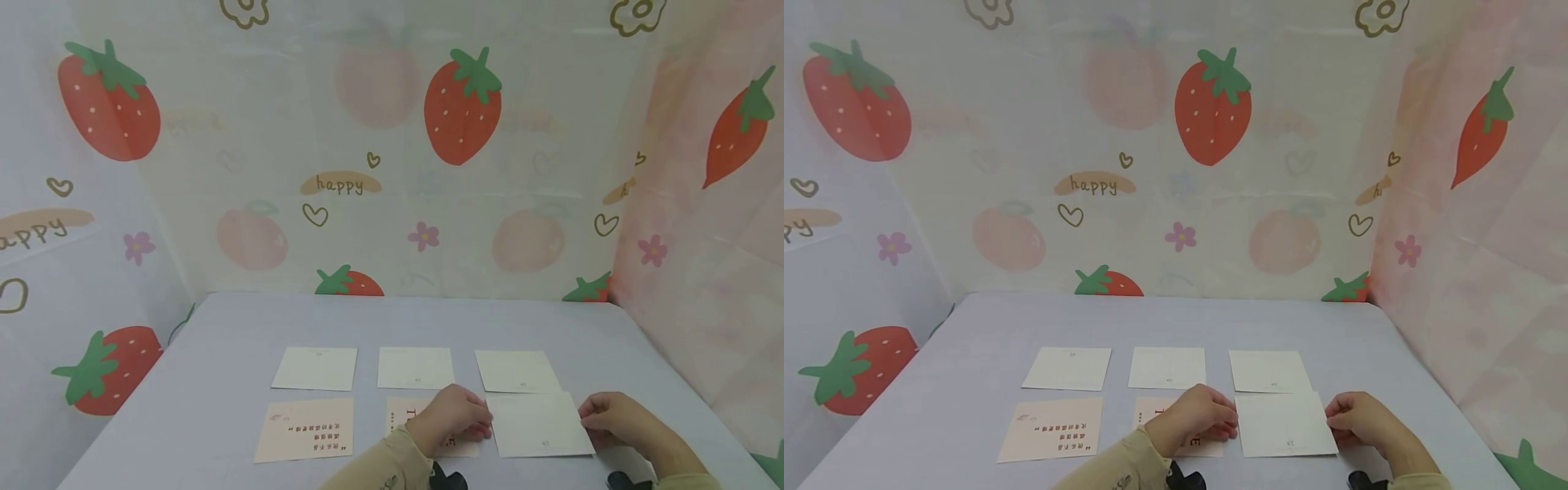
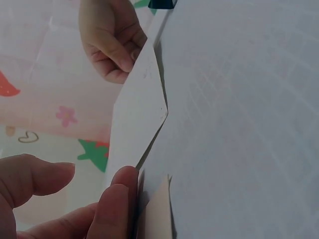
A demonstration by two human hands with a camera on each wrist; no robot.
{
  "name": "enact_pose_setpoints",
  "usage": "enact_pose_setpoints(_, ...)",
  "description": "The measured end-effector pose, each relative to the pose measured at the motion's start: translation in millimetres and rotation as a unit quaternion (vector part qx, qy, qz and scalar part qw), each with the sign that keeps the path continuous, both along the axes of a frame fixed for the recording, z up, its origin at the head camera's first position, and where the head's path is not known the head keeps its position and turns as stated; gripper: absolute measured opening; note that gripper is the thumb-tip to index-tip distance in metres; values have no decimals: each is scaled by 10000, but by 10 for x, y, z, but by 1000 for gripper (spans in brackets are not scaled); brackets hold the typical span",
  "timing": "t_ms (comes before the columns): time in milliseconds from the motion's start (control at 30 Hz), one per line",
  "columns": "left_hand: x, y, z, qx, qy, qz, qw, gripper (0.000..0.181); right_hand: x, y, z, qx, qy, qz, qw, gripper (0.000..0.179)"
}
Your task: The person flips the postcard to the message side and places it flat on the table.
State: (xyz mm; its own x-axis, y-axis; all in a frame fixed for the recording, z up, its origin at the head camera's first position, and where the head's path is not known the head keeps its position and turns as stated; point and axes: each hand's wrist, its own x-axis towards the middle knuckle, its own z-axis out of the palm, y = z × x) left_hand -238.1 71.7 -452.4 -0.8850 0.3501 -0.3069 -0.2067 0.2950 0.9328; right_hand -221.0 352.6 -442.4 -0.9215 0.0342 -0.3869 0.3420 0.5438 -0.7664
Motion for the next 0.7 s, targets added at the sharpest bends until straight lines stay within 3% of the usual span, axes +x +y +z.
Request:
enact_pose_setpoints(333, 1, 23, 5, -170, 22, -40, 9998, 6, -20, -35, 16, 472, -151, -88, 9987, 4)
enact_pose_setpoints(700, 12, 12, -20, 118, -129, -109, 9998, 7, -4, -56, 37, 643, -120, -97, 9978, 4)
